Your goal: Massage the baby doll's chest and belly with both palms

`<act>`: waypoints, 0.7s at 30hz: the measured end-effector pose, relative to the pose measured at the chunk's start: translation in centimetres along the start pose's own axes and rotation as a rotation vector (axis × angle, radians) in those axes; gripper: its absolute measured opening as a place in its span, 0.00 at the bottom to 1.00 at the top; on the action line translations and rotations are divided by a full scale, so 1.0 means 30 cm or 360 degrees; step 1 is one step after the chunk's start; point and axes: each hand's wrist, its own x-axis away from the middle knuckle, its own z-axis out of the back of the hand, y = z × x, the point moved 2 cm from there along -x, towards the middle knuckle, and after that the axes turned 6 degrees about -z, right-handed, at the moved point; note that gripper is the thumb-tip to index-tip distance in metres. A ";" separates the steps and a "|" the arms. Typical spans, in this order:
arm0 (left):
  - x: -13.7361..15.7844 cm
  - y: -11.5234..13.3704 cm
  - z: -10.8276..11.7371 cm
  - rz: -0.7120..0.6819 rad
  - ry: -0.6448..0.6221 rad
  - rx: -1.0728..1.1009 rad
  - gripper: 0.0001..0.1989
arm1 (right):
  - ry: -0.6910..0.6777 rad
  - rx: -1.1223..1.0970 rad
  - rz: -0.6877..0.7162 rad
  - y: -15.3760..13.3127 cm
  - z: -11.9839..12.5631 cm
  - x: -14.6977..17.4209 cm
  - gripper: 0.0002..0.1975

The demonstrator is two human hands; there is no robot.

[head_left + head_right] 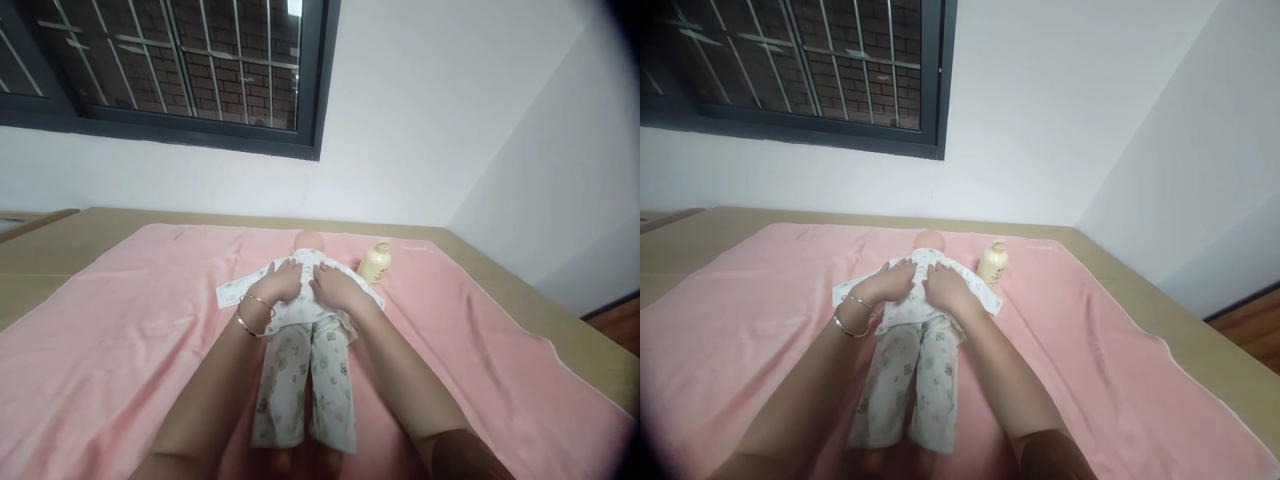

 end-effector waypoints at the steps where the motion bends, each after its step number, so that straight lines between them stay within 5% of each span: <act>1: 0.019 0.012 0.018 -0.0066 -0.0003 -0.0026 0.26 | -0.0024 -0.0034 0.0025 -0.009 0.025 0.020 0.21; 5: 0.042 0.028 0.061 -0.0151 0.0076 0.0005 0.16 | -0.0073 -0.0244 0.0047 -0.007 0.078 0.037 0.18; 13: -0.120 -0.062 -0.077 -0.0032 0.0506 0.0229 0.26 | 0.0483 -0.0581 -0.0055 0.092 -0.091 -0.128 0.21; 21: -0.150 -0.100 -0.121 0.0092 0.0505 0.0332 0.34 | 0.0479 -0.0455 -0.0188 0.117 -0.165 -0.159 0.27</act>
